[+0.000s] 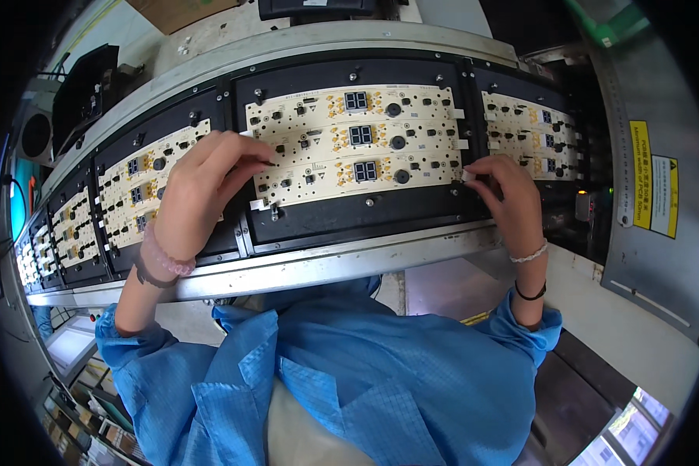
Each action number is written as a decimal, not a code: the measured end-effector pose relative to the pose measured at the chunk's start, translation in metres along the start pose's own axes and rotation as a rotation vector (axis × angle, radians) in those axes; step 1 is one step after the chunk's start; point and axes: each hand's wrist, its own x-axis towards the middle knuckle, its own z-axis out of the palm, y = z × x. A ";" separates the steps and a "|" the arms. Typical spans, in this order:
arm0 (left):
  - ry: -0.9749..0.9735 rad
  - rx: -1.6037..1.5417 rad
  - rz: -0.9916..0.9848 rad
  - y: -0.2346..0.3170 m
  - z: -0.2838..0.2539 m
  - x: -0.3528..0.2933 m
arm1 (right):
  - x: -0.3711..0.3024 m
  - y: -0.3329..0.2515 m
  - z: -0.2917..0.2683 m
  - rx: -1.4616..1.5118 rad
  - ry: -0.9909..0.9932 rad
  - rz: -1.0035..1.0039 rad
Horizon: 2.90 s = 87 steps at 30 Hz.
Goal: Pick small electronic components from containers and place them onto circuit boards on a conveyor line.
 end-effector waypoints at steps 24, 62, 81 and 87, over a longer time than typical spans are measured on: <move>0.018 -0.113 -0.027 0.003 0.045 0.008 | 0.011 -0.010 -0.017 -0.021 -0.056 0.026; 0.130 0.049 0.074 0.005 0.030 0.003 | 0.124 -0.094 0.076 -0.124 -0.174 -0.645; 0.120 -0.126 -0.027 -0.015 0.020 -0.005 | 0.111 -0.106 0.086 -0.119 -0.110 -0.497; 0.092 -0.114 -0.006 -0.011 0.027 0.001 | 0.110 -0.111 0.086 -0.175 -0.098 -0.539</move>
